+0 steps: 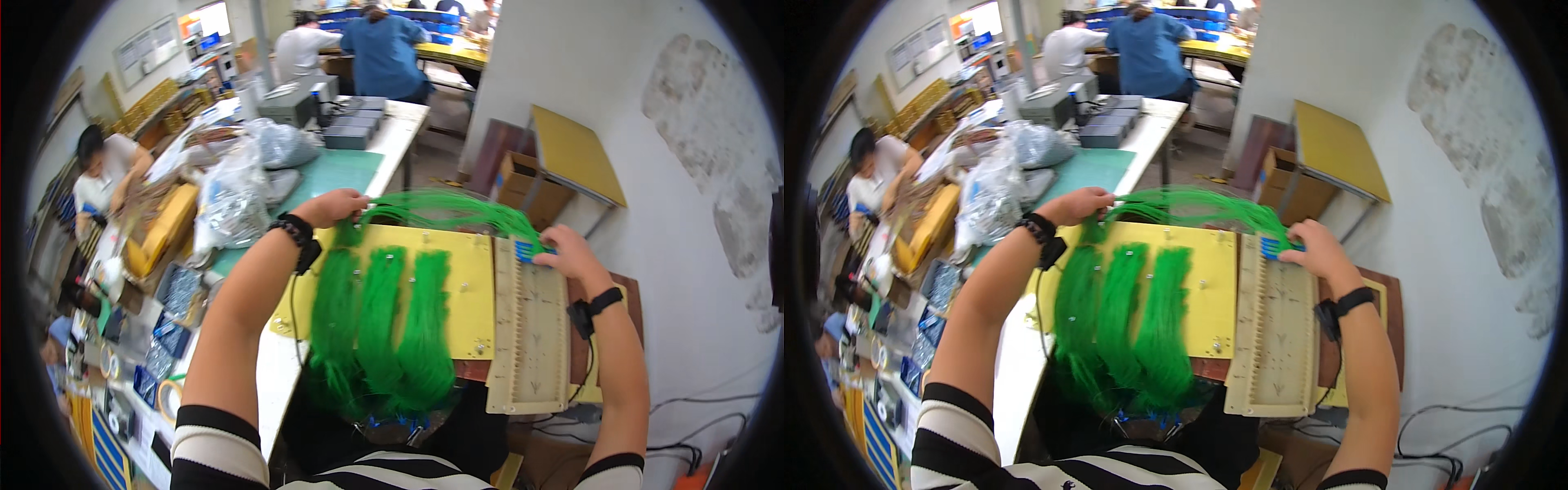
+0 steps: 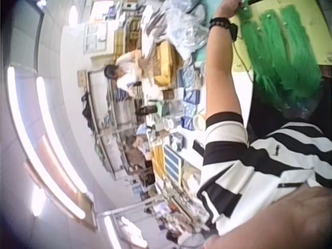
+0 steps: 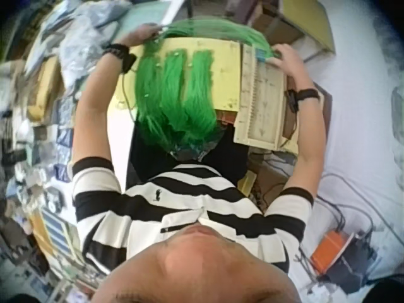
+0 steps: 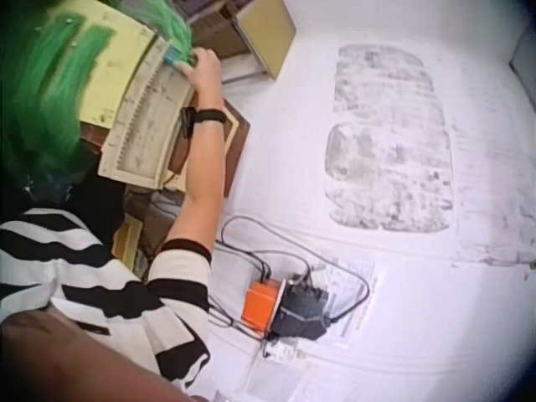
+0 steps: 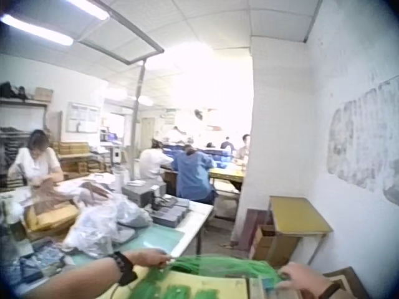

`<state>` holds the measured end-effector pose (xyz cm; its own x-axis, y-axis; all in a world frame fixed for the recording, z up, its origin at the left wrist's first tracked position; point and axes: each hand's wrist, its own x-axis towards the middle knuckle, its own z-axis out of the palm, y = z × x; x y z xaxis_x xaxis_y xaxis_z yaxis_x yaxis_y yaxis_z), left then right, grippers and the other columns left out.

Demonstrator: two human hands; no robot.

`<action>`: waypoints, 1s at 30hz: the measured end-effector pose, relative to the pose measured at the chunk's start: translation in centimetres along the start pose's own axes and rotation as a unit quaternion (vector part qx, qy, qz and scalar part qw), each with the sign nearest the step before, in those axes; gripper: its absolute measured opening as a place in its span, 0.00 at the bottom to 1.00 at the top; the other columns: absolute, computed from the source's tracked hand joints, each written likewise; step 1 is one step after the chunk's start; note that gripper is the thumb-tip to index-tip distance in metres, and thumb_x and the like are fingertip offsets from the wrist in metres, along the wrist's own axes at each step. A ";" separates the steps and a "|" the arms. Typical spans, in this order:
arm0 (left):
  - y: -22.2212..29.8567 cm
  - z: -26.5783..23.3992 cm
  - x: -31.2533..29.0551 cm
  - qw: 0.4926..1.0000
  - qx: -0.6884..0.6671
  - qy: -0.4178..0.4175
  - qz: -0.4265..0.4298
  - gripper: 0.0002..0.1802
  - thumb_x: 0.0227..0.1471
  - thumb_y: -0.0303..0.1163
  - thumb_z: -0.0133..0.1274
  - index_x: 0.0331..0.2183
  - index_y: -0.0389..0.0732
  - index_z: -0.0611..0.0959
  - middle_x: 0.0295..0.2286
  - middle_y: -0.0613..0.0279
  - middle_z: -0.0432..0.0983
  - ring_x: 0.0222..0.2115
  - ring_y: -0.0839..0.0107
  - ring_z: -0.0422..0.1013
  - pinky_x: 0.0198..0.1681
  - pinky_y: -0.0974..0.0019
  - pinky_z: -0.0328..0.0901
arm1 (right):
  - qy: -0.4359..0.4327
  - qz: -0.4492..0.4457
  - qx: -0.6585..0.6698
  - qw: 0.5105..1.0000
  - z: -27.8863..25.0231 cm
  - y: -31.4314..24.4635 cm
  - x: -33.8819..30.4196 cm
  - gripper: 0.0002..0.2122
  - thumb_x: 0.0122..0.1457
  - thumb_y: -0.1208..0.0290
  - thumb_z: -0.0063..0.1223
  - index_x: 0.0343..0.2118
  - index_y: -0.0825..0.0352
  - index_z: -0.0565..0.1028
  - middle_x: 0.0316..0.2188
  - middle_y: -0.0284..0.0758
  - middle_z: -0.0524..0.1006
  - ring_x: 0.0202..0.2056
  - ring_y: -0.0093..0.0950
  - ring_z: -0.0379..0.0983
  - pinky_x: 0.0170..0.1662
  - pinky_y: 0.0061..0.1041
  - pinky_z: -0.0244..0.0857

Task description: The recorder uses a comb and a specialized jig to organize and process long green synthetic fiber strands, likely for hair or industrial use.

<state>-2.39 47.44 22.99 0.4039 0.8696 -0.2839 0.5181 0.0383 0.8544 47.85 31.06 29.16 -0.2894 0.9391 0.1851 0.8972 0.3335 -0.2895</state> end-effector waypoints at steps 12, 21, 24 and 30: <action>8.4 1.4 -12.9 0.863 0.492 -0.087 -0.074 0.28 0.57 0.52 0.50 0.31 0.32 0.81 0.25 0.47 0.80 0.29 0.53 0.77 0.35 0.55 0.70 | -0.009 0.086 -0.022 0.996 0.2 0.0 0.9 0.13 0.50 0.64 0.66 0.27 0.66 0.75 0.30 0.40 0.73 0.35 0.41 0.71 0.39 0.38 0.66; 2.7 4.4 -16.0 0.858 0.511 0.054 0.010 0.17 0.55 0.34 0.46 0.32 0.29 0.81 0.28 0.42 0.80 0.28 0.48 0.78 0.33 0.52 0.71 | 0.041 0.080 -0.054 0.994 1.2 -0.2 0.2 0.11 0.51 0.65 0.65 0.27 0.66 0.75 0.28 0.41 0.73 0.34 0.41 0.71 0.39 0.38 0.66; 3.3 4.5 -16.9 0.901 0.420 0.106 -0.020 0.16 0.53 0.30 0.45 0.37 0.25 0.78 0.27 0.40 0.79 0.27 0.48 0.78 0.30 0.53 0.71 | 0.043 0.085 -0.065 0.993 1.7 -0.3 0.0 0.12 0.52 0.64 0.65 0.28 0.66 0.75 0.30 0.42 0.73 0.36 0.43 0.72 0.40 0.40 0.66; 3.9 6.7 -23.9 0.970 0.223 0.091 -0.038 0.29 0.54 0.41 0.51 0.47 0.25 0.71 0.35 0.38 0.78 0.31 0.48 0.77 0.36 0.53 0.71 | 0.059 0.084 -0.083 0.991 2.7 -0.5 0.2 0.11 0.53 0.63 0.63 0.30 0.66 0.76 0.32 0.44 0.74 0.37 0.46 0.72 0.41 0.41 0.66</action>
<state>-4.95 23.47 30.16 0.2326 0.9466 -0.2232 0.8321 -0.0749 0.5496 46.46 31.26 26.80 -0.0996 0.9607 0.2590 0.9749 0.1463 -0.1679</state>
